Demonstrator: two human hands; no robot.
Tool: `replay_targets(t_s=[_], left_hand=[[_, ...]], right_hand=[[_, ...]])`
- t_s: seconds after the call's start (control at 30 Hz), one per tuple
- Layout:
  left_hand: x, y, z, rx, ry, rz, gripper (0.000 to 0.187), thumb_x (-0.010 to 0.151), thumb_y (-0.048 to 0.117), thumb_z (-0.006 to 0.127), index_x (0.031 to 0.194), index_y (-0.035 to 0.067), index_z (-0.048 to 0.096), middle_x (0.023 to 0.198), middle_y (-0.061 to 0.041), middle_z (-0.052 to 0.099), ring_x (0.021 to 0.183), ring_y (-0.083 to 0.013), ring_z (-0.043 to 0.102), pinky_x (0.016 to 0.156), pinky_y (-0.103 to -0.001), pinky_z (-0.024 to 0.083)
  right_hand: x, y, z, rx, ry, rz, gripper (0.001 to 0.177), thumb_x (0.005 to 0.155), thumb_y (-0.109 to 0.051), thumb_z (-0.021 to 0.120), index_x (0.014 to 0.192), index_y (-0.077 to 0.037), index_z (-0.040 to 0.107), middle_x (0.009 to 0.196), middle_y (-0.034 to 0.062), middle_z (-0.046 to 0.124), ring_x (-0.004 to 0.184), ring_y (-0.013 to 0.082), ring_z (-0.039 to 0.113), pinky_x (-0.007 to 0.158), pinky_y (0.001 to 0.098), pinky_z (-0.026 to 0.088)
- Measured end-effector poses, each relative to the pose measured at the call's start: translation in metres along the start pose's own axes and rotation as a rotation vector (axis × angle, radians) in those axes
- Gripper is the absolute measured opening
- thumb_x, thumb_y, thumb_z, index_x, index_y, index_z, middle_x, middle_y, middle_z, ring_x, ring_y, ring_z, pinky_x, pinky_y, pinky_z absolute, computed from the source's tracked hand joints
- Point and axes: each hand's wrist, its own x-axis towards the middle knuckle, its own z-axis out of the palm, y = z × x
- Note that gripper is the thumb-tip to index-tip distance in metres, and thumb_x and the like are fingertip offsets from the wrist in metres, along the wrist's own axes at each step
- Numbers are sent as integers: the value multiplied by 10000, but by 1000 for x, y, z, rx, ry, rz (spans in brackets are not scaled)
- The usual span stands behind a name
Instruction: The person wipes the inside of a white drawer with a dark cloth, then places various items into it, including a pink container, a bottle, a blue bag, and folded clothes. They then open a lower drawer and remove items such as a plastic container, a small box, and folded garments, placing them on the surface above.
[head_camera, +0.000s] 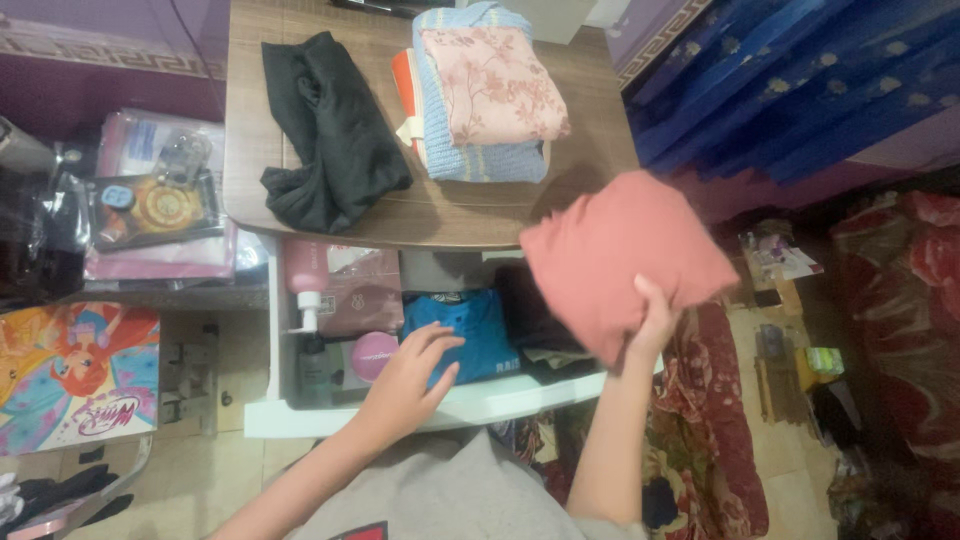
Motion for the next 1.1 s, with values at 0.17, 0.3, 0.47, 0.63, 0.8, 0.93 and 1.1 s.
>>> replay_targets(t_s=[0.17,0.3,0.47,0.63,0.8,0.93,1.1], left_hand=[[27,2,-2,-1130,-266,-370,741,892,669,363,1473,221,469,1466,-144,568,1355,-316,551,1100,-544,436],[48,-25,-2,-1648,-150,-768,1266,730,992,160,1545,55,406,1519,-203,540,1370,-375,536,1117,-572,407],[41,-37,3,-1677,69,-789,1129,746,925,270,1549,140,391,1548,-156,495,1388,-398,494,1150,-588,381],[42,-25,6,-1704,57,-719,1095,764,909,284,1543,146,391,1558,-153,482,1394,-389,495,1154,-593,376],[52,-46,53,-1712,111,-725,1011,836,861,347,1528,130,442,1544,-153,526,1345,-378,559,1163,-552,396],[40,-90,58,-1699,52,-505,682,961,559,555,1416,55,497,1396,-133,632,1284,-344,611,1089,-533,481],[49,-92,12,-1110,69,-671,581,862,277,704,1352,260,392,1197,-12,681,1159,-258,690,872,-458,591]], right_hand=[[-65,18,-10,-742,-404,-617,711,960,-175,668,1590,-36,369,1429,183,604,1083,331,578,899,496,475],[-87,6,17,-760,-1207,-789,511,782,-276,762,1195,-48,566,1411,111,605,1374,291,534,1163,551,415],[-51,5,7,-448,-1508,-389,297,818,-202,704,1075,-57,737,1478,118,610,1507,318,448,1245,524,375],[8,56,-11,-510,-1101,36,605,885,-316,719,1384,-108,447,1453,140,514,1418,275,491,1141,435,408],[15,90,7,-518,-1330,242,1041,814,-155,820,1600,-131,138,1446,135,452,1312,209,453,1071,355,396],[64,110,30,-564,-1488,448,733,824,-94,867,1431,-21,463,1251,100,655,1131,166,634,991,306,533],[105,127,71,-1041,-1804,347,604,805,-263,839,1329,-25,655,1176,52,730,1076,142,655,944,293,533]])
